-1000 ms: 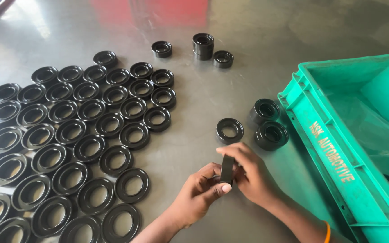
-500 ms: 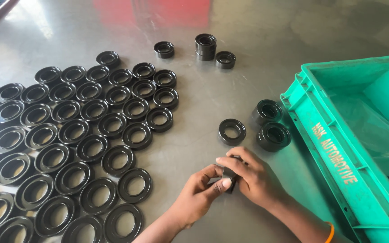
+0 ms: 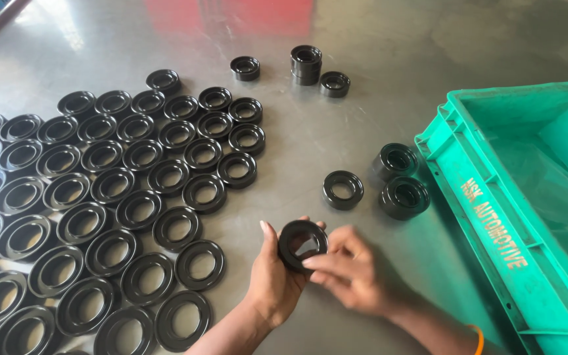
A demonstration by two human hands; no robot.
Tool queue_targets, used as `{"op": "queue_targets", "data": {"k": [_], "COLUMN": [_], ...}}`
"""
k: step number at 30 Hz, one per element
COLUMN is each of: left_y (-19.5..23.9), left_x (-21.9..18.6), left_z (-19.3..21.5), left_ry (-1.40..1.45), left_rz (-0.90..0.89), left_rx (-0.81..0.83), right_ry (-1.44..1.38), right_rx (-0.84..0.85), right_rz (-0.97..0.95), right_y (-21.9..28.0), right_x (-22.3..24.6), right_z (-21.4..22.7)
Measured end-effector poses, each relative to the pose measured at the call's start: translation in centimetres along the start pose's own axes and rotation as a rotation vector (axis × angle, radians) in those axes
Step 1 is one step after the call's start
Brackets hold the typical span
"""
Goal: Inspecting and sorting black circular parts on a metal table and placing them into crates.
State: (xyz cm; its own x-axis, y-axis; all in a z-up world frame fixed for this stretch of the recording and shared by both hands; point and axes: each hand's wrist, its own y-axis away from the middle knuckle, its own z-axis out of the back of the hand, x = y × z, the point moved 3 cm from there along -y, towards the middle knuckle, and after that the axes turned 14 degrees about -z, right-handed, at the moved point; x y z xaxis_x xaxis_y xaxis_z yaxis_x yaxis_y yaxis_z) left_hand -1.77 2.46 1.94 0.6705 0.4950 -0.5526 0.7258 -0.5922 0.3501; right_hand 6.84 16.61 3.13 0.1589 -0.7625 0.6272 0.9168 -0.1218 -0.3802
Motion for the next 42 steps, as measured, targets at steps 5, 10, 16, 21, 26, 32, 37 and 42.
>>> {"op": "queue_targets", "data": {"k": [5, 10, 16, 21, 26, 32, 37, 42], "left_y": [-0.5, -2.5, -3.1, -2.9, -4.3, -3.7, -3.2, -4.2], "left_x": [0.8, 2.1, -4.9, -9.0, -8.7, -6.5, -4.6, -1.0], "left_z": [0.5, 3.1, 2.6, 4.5, 6.1, 4.8, 3.0, 3.0], "left_ry": [-0.027, -0.076, -1.334, -2.02, -2.245, -2.049, -1.63, -0.758], "left_rz": [0.002, 0.002, -0.775, -1.359, -1.087, -1.141, -1.091, -0.54], "left_rx": [0.11, 0.069, 0.249, -0.185, -0.238, 0.041, 0.223, 0.35], "right_ry": [0.276, 0.118, 0.058, 0.248, 0.355, 0.485, 0.656, 0.648], "right_rx": [-0.187, -0.05, -0.163, -0.349, -0.358, -0.282, -0.398, -0.515], "right_rz": [0.133, 0.158, 0.066, -0.022, -0.116, -0.246, -0.322, -0.209], "right_y": [-1.9, -1.1, -2.6, -4.4, -4.8, -7.1, -9.4, -7.7], "right_x": [3.6, 3.5, -1.2, -4.7, -5.9, -6.3, -6.2, -1.1], "right_z": [1.6, 0.1, 0.4, 0.0, -1.1, -0.7, -0.2, 1.1]}}
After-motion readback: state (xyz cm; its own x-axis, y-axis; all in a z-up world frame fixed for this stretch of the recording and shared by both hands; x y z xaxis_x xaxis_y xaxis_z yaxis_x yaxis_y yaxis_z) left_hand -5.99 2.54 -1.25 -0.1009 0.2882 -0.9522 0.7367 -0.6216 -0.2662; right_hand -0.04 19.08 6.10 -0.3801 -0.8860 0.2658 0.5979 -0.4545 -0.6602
